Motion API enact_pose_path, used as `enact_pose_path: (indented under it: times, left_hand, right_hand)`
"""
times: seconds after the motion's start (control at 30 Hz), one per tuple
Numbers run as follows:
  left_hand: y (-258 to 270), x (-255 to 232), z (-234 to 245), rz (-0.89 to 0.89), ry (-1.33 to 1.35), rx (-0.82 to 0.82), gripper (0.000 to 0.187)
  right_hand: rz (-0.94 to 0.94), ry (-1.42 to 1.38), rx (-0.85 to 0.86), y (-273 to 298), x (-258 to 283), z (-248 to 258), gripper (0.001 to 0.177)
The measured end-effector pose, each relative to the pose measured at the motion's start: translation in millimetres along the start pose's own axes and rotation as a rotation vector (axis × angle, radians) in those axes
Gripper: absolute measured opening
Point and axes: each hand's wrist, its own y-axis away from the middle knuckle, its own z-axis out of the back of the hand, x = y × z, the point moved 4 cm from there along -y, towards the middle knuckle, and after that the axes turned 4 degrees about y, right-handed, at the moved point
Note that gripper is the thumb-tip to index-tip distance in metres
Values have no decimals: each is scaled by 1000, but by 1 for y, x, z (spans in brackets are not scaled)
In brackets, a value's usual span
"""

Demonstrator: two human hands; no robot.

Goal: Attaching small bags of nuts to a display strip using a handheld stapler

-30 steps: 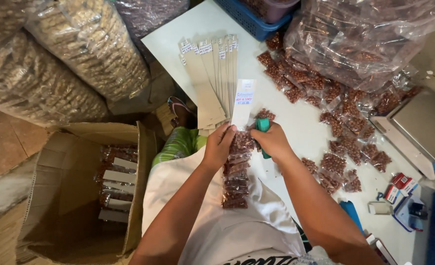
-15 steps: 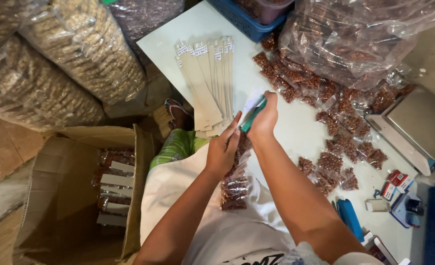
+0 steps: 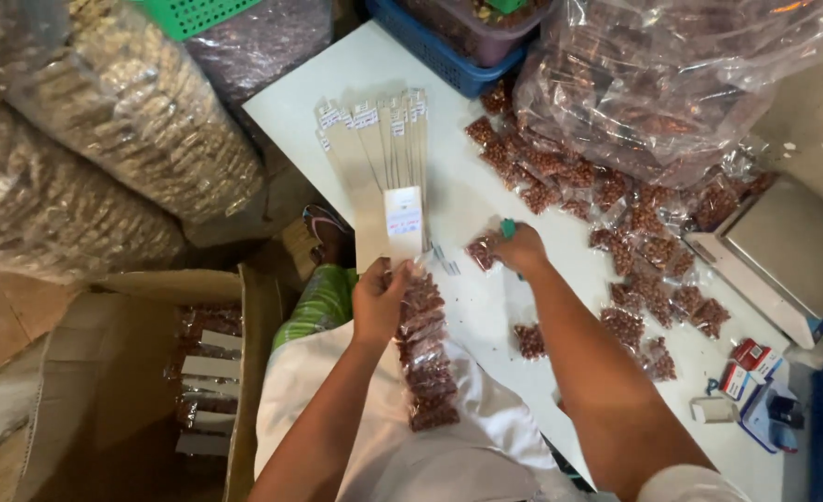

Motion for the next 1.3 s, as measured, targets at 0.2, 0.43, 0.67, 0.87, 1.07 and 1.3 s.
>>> enact_pose_path:
  times: [0.2,0.43,0.67,0.87,1.07,1.3]
  left_hand:
    - [-16,16,4,-34,74,-5,15]
    - [-13,-13,0,69,-34,50,19]
    - [-18,-10,-7,57,-26,69,28]
    - [-25,-12,-5,42,60,112,36]
    - [10,-53,-25,104,258,196,31]
    - [10,-35,-22,-207,112,120,29]
  right_hand:
    - [276,-198,-335,50,-44,30,28]
    - [352,221,-107,110,-32,52,53]
    - [205,623,-184,56,-56,6,48]
    - [320,-238,20,124,73,75,23]
    - [483,-333,72,133,144,66,19]
    - [448,-550,-20,120,147,55,14]
